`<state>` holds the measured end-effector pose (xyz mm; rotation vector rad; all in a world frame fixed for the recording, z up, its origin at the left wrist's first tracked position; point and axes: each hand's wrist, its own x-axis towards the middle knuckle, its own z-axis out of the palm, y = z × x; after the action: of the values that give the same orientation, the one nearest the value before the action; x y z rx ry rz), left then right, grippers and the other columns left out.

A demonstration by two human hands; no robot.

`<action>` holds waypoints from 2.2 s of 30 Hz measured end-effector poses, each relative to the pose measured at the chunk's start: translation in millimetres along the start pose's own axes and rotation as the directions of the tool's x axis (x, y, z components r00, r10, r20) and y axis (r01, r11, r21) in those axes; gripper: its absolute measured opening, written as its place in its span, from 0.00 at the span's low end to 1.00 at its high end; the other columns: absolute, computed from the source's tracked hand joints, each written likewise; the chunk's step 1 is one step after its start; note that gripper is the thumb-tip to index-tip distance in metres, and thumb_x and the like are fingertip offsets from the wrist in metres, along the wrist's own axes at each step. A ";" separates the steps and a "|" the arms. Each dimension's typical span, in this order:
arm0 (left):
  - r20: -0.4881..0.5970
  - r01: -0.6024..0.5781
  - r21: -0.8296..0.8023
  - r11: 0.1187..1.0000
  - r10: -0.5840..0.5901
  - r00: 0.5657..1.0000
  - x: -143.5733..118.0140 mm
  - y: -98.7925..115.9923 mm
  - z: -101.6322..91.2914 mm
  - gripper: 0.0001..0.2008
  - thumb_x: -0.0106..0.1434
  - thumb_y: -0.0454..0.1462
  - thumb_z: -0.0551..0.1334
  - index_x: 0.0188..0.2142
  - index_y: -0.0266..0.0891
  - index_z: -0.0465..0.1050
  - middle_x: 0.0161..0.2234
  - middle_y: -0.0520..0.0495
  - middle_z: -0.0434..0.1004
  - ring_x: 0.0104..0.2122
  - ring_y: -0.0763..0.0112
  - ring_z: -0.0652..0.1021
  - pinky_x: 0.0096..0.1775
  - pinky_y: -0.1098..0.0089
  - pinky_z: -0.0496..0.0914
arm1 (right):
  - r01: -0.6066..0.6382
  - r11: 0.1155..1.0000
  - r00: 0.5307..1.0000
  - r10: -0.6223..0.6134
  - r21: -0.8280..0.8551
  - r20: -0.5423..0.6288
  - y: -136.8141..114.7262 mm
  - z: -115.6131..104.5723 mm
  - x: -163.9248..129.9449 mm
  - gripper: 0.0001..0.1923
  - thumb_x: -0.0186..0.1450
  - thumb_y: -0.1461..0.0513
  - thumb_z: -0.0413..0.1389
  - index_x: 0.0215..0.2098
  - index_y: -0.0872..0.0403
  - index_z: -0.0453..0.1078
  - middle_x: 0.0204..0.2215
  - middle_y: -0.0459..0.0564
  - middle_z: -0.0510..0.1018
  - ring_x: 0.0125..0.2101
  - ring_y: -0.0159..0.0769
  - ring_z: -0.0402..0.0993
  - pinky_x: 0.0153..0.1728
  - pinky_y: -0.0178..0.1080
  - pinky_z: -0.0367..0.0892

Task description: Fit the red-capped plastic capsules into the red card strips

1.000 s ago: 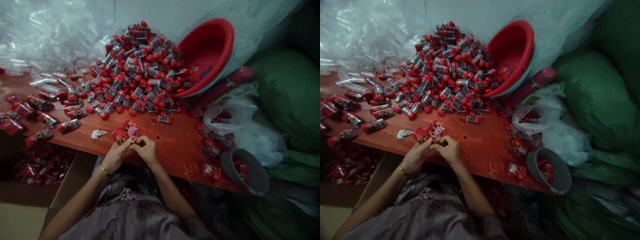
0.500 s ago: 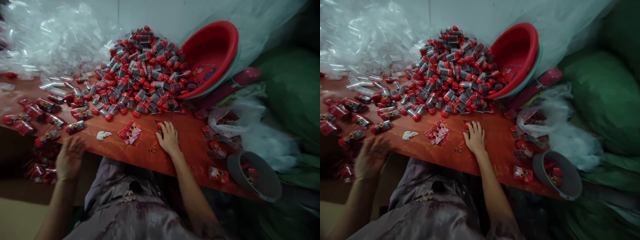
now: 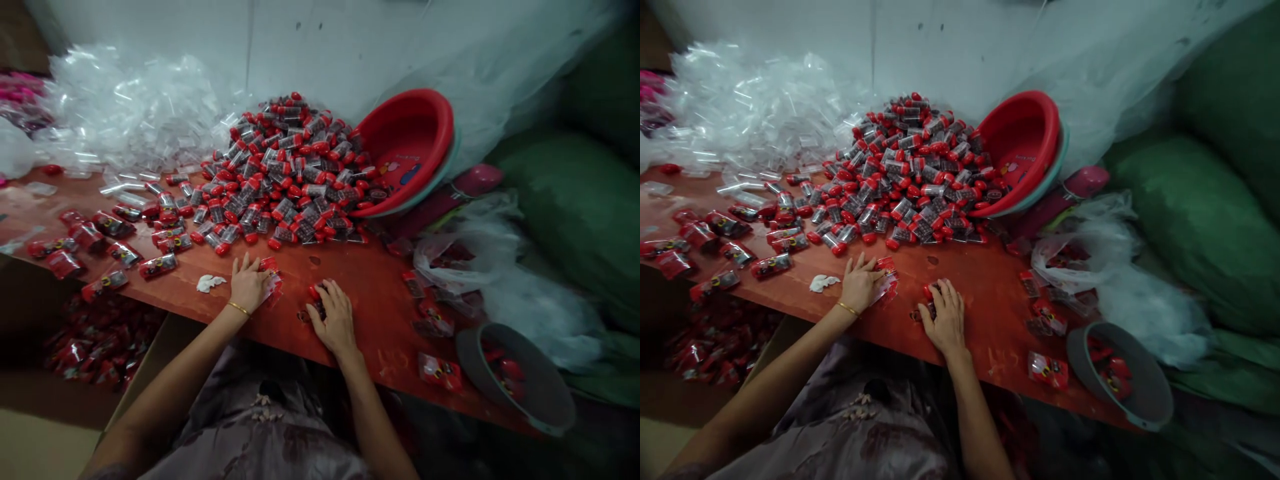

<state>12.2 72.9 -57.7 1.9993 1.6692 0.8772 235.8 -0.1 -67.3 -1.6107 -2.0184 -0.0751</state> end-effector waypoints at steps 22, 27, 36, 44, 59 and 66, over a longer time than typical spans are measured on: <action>0.450 0.563 -0.800 0.209 -0.412 0.792 -36.0 69.1 -29.3 0.18 0.40 0.44 0.73 0.27 0.34 0.77 0.27 0.47 0.78 0.28 0.70 0.76 0.33 0.71 0.70 | -0.318 0.578 0.911 0.405 0.751 0.074 -80.3 2.8 38.1 0.17 0.64 0.54 0.49 0.21 0.52 0.65 0.17 0.42 0.69 0.20 0.29 0.62 0.24 0.32 0.59; 0.481 0.566 -0.823 0.045 -0.475 0.737 -41.7 75.5 -22.6 0.20 0.35 0.41 0.75 0.28 0.34 0.76 0.28 0.49 0.79 0.28 0.73 0.76 0.33 0.72 0.71 | -0.301 0.699 0.925 0.380 0.649 0.019 -83.7 8.1 34.0 0.16 0.66 0.55 0.46 0.25 0.52 0.68 0.22 0.46 0.72 0.25 0.32 0.67 0.30 0.34 0.63; 0.431 0.515 -0.857 0.020 -0.520 0.738 -34.1 66.8 -26.6 0.20 0.34 0.40 0.75 0.23 0.35 0.69 0.26 0.51 0.77 0.28 0.74 0.77 0.35 0.72 0.71 | -0.436 0.899 0.900 0.436 0.034 -0.005 -29.2 -33.7 6.7 0.23 0.65 0.47 0.45 0.39 0.57 0.69 0.34 0.57 0.74 0.36 0.44 0.70 0.37 0.43 0.62; 0.564 0.609 -0.791 -0.064 -0.462 0.684 -39.0 77.4 -18.4 0.20 0.36 0.41 0.75 0.23 0.36 0.68 0.25 0.51 0.76 0.26 0.74 0.76 0.35 0.71 0.70 | -0.429 0.859 0.894 0.448 -0.278 0.004 -22.1 -18.4 -1.3 0.22 0.59 0.54 0.54 0.49 0.57 0.65 0.40 0.60 0.70 0.37 0.47 0.68 0.34 0.43 0.62; 0.512 0.583 -0.812 0.009 -0.468 0.720 -51.0 82.0 -19.4 0.21 0.35 0.45 0.75 0.24 0.35 0.72 0.22 0.51 0.75 0.24 0.75 0.74 0.33 0.72 0.68 | -0.571 0.416 0.821 0.291 0.708 0.492 -54.6 -70.2 -32.2 0.17 0.64 0.50 0.50 0.38 0.54 0.69 0.17 0.41 0.68 0.15 0.26 0.60 0.16 0.30 0.56; 0.317 0.463 -0.843 0.275 -0.441 0.840 -55.4 82.8 -23.9 0.18 0.38 0.45 0.73 0.21 0.34 0.73 0.20 0.54 0.72 0.23 0.78 0.69 0.30 0.74 0.63 | -0.662 0.238 0.749 0.199 0.711 0.632 -59.1 -65.0 -23.1 0.18 0.61 0.49 0.53 0.37 0.55 0.69 0.13 0.39 0.67 0.12 0.23 0.57 0.13 0.28 0.52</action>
<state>51.0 -1.0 1.8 0.6881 1.1663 1.1536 209.3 -61.4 -5.6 -1.3300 -1.2026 1.5159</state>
